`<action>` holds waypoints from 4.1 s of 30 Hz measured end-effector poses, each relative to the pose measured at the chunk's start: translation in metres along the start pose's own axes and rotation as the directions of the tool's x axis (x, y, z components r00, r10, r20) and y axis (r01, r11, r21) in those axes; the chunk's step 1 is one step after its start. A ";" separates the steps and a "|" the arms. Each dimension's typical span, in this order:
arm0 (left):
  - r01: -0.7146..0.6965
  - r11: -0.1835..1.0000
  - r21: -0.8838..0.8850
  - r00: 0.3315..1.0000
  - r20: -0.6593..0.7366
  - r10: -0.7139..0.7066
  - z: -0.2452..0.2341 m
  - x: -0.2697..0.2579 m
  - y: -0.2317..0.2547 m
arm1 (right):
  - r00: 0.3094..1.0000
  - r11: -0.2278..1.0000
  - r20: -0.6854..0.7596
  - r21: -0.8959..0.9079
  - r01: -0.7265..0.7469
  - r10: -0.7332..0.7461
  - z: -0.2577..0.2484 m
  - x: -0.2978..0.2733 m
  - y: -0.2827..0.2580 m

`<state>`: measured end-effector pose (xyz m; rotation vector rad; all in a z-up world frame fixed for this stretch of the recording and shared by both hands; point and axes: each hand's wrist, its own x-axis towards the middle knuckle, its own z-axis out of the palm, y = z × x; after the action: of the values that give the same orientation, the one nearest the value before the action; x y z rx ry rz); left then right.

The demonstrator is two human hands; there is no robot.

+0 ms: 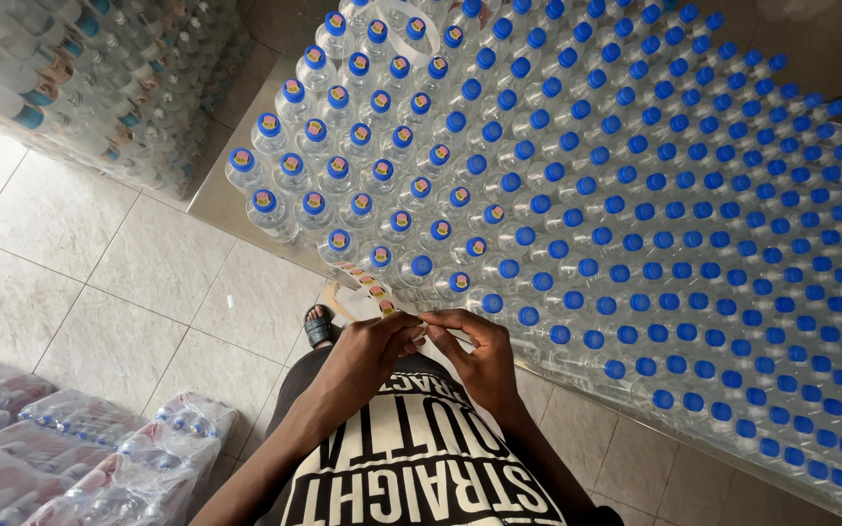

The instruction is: The person stands at a table covered with rows of water bottles and applies small round stickers to the blue caps. They peel stickers from a sheet and press them onto the bottle tops one by one, moving systematically across the table.

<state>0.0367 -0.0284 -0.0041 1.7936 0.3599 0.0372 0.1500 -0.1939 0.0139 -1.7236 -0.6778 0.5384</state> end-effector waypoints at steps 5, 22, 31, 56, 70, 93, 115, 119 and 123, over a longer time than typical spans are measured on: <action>0.030 0.999 -0.015 1.000 0.002 -0.030 0.001 -0.001 -0.007 | 0.997 0.992 0.051 -0.102 0.067 -0.062 0.001 0.002 -0.007; 0.091 0.996 0.013 0.996 -0.020 -0.090 -0.014 -0.001 -0.014 | 0.990 0.947 -0.074 -0.309 0.091 -0.119 0.004 0.060 0.041; 0.142 0.989 -0.034 0.989 -0.036 -0.143 -0.019 -0.004 -0.018 | 0.904 0.746 -0.038 -0.581 0.327 -0.426 0.011 0.066 0.101; 0.177 0.935 -0.306 0.984 0.051 -0.169 -0.042 0.001 0.016 | 0.885 0.747 0.024 -0.526 0.406 -0.465 0.034 0.008 0.001; -0.089 0.994 -0.059 0.961 0.256 0.101 -0.053 0.001 -0.018 | 0.975 0.966 -0.196 -0.255 0.049 -0.101 0.055 -0.021 -0.014; 0.166 0.978 -0.126 0.967 0.213 -0.137 0.002 0.012 0.006 | 0.959 0.792 -0.196 -0.609 0.044 -0.205 -0.070 -0.016 0.092; 0.380 0.818 -0.432 0.902 -0.021 -0.431 0.089 0.030 0.059 | 0.891 0.600 0.080 -0.711 0.366 -0.447 -0.102 -0.036 0.065; 0.336 0.868 -0.365 0.926 -0.041 -0.376 0.112 0.031 0.059 | 0.874 0.767 0.013 -0.473 0.434 -0.486 -0.108 -0.038 0.062; 0.215 0.948 -0.236 0.968 -0.073 -0.238 0.131 0.029 0.062 | 0.852 0.761 0.014 -0.442 0.474 -0.523 -0.117 -0.030 0.055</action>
<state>0.1063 -0.1568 0.0166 1.5186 0.6096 0.0060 0.2155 -0.3069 -0.0107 -1.8533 -1.1996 -0.1020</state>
